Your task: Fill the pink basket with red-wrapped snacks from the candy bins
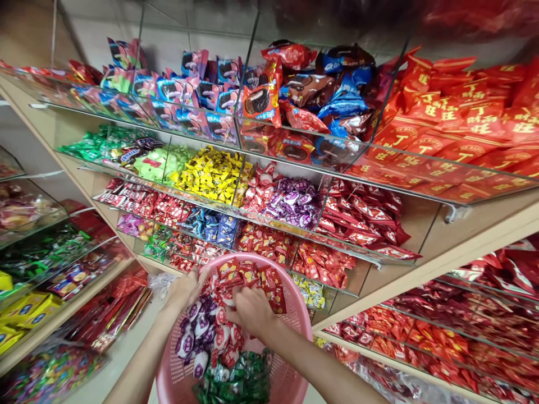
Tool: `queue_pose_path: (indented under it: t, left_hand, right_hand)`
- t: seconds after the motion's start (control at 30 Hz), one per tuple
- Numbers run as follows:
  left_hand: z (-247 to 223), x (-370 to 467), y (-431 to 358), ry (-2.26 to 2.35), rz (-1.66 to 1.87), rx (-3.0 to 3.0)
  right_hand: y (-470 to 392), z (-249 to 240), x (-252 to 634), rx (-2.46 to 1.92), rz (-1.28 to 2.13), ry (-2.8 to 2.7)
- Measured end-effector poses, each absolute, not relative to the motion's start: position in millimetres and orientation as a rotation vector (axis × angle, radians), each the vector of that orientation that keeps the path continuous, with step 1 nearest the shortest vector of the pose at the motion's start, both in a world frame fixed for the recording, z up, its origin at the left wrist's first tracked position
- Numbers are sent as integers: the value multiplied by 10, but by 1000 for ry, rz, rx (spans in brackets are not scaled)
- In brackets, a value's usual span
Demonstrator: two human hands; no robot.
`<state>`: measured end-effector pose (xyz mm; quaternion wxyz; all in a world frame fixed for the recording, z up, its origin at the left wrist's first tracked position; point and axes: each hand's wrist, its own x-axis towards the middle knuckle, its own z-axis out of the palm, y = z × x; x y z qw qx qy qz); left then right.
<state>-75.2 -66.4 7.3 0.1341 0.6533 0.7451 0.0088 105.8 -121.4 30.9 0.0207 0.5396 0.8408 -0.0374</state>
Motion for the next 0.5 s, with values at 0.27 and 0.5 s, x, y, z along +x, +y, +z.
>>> queue_pose_path:
  t: [0.27, 0.5]
  left_hand:
    - [100, -751, -674, 2144, 35, 1881]
    - [63, -769, -638, 2133, 22, 1887]
  right_hand:
    - [-1046, 304, 768, 1707, -276, 2656]
    - [-1132, 92, 1485, 1545, -391, 2556]
